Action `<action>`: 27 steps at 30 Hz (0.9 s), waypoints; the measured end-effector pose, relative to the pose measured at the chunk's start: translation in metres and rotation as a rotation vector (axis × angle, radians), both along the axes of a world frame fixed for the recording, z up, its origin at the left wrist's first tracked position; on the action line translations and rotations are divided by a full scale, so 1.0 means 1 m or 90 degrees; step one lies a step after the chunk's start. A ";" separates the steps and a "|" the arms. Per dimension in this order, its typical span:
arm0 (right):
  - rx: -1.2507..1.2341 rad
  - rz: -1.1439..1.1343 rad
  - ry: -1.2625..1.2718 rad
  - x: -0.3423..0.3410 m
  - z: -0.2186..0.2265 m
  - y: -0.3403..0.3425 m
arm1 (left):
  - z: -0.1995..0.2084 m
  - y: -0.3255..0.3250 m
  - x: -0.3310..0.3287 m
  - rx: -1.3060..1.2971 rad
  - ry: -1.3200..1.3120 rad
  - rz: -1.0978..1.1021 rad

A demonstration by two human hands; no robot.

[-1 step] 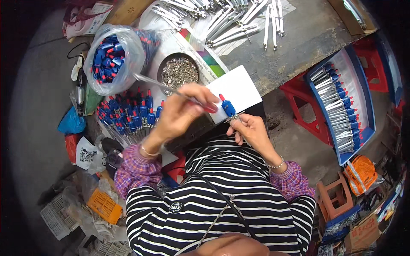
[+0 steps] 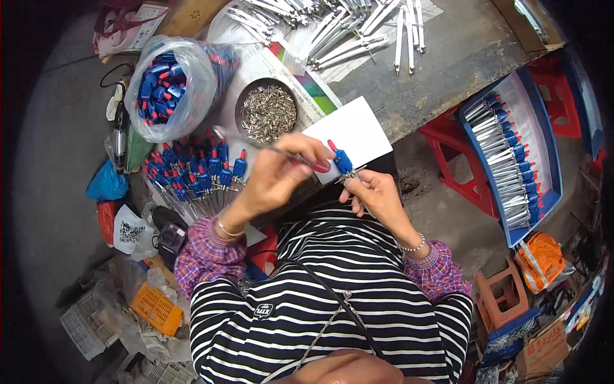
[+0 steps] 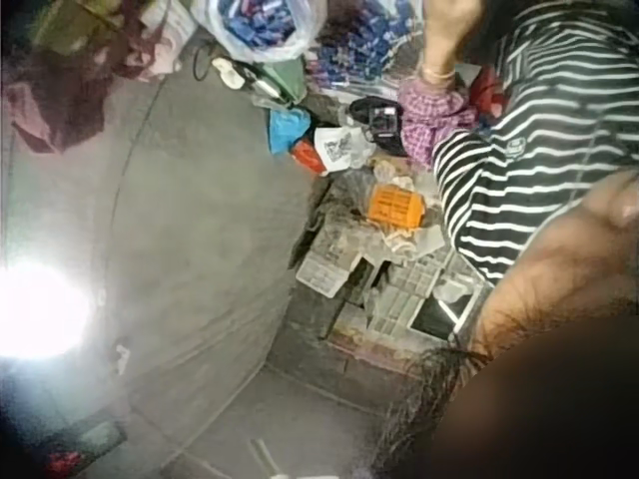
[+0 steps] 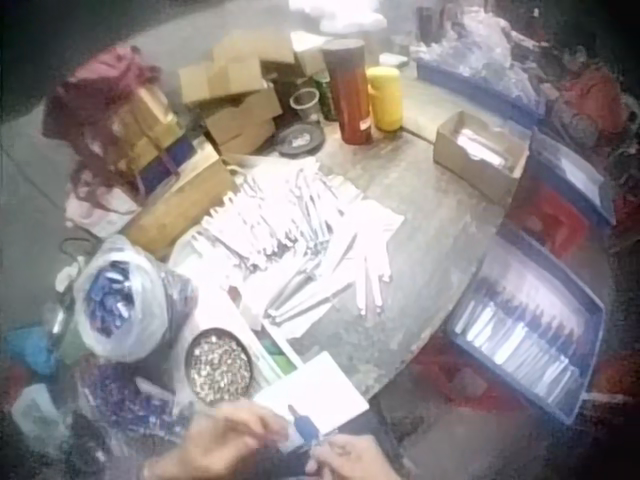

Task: Assembling hand tools by inserting metal shafts into plastic handles at a workbench.

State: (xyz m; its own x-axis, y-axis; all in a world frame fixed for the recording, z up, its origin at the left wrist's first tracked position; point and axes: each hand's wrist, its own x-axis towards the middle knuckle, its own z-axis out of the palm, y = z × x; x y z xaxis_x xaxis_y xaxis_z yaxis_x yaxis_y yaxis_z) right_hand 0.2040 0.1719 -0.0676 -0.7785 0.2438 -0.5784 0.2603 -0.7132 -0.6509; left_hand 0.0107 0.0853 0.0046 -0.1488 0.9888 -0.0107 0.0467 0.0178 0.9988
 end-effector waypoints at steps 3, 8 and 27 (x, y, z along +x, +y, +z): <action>0.002 -0.017 0.005 0.000 -0.001 -0.003 | -0.009 -0.006 0.011 0.009 0.079 -0.044; 0.021 -0.028 0.004 0.000 -0.004 -0.006 | 0.001 -0.005 0.026 0.202 0.249 -0.029; -0.009 -0.018 0.016 0.000 -0.001 -0.004 | -0.025 0.011 0.025 0.093 0.208 -0.018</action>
